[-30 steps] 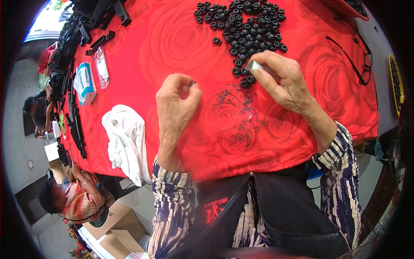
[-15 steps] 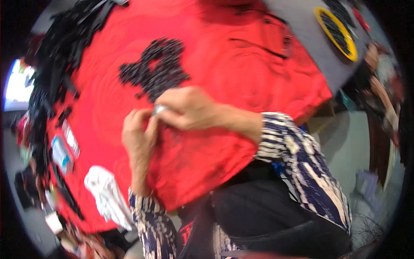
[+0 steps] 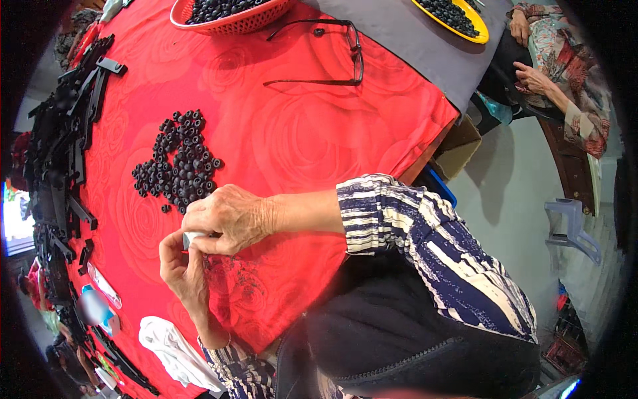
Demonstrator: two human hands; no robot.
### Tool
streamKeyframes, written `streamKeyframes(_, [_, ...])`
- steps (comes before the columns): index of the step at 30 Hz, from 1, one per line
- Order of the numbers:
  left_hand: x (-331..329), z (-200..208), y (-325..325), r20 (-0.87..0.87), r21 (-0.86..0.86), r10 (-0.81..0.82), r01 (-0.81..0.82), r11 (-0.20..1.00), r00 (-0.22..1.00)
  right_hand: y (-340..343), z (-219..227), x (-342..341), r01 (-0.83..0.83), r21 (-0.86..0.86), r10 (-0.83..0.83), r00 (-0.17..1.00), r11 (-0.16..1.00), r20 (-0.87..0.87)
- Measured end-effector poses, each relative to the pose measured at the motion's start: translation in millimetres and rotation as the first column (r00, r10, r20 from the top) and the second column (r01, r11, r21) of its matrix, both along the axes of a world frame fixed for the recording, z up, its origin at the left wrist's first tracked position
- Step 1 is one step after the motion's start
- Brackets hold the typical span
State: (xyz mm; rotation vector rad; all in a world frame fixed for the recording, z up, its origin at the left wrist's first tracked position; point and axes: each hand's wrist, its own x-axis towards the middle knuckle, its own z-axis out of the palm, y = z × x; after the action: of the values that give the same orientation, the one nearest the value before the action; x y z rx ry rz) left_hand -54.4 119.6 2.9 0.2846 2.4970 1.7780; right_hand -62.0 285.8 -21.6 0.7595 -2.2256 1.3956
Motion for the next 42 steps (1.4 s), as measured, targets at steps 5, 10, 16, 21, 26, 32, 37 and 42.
streamKeyframes(5, [6, -2, -27, 0.363, 0.459, -0.227, 0.038, 0.888, 0.904, -5, 8, 11, -0.111, -0.174, 0.100, 0.992, 0.978, -0.072])
streamKeyframes(10, [10, -9, -32, 0.456, 0.729, -0.326, -0.137, 0.671, 0.828, -7, 7, 11, -0.140, -0.130, 0.134, 0.990, 0.982, -0.054])
streamKeyframes(16, [14, -9, -29, 0.466, 0.792, -0.455, -0.128, 0.598, 0.759, -9, 7, 13, -0.168, -0.109, 0.161, 0.984, 0.980, -0.070])
streamKeyframes(21, [13, -7, -26, 0.594, 0.594, -0.310, -0.145, 0.791, 0.743, -3, 5, 10, -0.220, -0.124, 0.212, 0.975, 0.968, -0.070])
streamKeyframes(26, [15, -9, -21, 0.509, 0.763, -0.462, -0.131, 0.633, 0.726, 6, 19, 7, -0.304, -0.151, 0.326, 0.934, 0.941, 0.147])
streamKeyframes(32, [15, -5, -19, 0.499, 0.841, -0.585, -0.192, 0.506, 0.639, 8, 29, 10, -0.325, -0.146, 0.354, 0.891, 0.934, 0.283])
streamKeyframes(37, [17, -5, -22, 0.513, 0.819, -0.555, -0.180, 0.545, 0.655, 6, 26, 12, -0.331, -0.046, 0.334, 0.938, 0.942, 0.088])
streamKeyframes(42, [20, -6, -23, 0.437, 0.849, -0.555, -0.120, 0.515, 0.708, 4, 27, 17, -0.273, -0.008, 0.273, 0.962, 0.962, 0.001])
